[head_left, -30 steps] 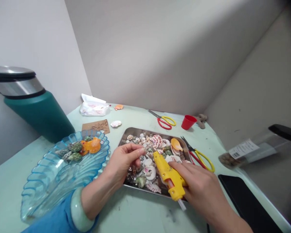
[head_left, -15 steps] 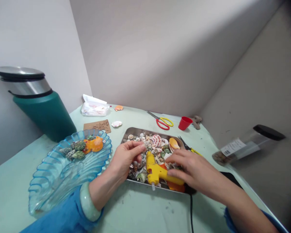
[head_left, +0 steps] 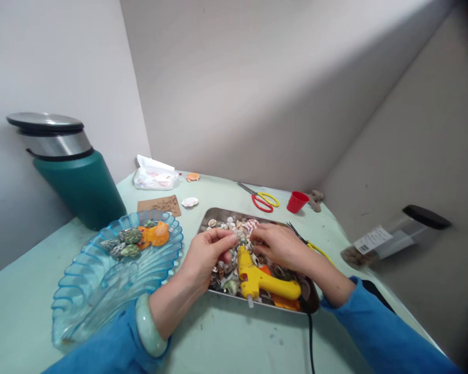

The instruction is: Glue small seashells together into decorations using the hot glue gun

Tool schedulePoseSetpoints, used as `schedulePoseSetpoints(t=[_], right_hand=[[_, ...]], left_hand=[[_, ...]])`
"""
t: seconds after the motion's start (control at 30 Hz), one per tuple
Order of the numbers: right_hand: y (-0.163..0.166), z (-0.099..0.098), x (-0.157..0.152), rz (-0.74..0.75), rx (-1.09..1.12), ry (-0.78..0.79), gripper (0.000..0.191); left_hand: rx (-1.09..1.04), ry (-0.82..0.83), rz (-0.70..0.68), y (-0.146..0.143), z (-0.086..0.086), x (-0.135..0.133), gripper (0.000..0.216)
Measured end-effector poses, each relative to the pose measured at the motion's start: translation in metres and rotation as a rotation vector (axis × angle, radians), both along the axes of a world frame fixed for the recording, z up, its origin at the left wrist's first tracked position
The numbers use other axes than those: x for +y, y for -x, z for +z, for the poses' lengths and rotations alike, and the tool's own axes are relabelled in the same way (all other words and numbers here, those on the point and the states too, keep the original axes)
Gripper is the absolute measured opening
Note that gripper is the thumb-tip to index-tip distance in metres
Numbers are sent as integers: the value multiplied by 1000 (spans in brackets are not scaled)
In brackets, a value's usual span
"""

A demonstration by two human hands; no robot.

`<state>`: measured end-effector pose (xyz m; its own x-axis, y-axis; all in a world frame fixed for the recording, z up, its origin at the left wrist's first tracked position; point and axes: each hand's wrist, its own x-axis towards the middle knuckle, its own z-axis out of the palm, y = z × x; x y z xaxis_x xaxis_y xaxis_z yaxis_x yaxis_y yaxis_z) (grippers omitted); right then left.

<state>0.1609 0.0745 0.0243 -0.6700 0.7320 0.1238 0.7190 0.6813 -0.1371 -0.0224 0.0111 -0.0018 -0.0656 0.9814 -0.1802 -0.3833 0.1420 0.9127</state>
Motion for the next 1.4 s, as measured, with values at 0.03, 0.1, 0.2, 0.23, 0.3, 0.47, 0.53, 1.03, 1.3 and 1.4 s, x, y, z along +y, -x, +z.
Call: schedulePoseSetpoints(t=[0.03,0.1,0.2,0.23,0.3,0.47,0.53,1.03,1.3,1.4], right_hand=[[-1,2,-3,-6,23,12,4],[-2,9,-11,-10,73,43,5],[-2,20,-26,10,164,119,8],[-1,23,-31,5,252,202,9],[1,26,-39,-30,369,306,9],[5,23,-45,-91,549,411,8],[5,20,-45,-105,598,443,9],[9,10,-45,-158,889,745,15],[3,7,-49,-204,898,605,14],[3,7,-48,-197,854,484,14]], left_hand=[[0,2,1,0,1,0,25],[-16,-4,-24,-1,2,-1,24],[-94,-41,-119,-1,5,-3,21],[-118,-52,-146,-1,6,-4,21],[-145,-55,-172,-1,7,-4,19],[-163,-37,-173,-1,8,-4,15],[-176,-28,-165,-1,9,-4,14],[-207,-10,-102,-1,11,-3,17],[-95,-42,-93,-2,7,-4,16],[-15,-62,-106,-3,6,-4,16]])
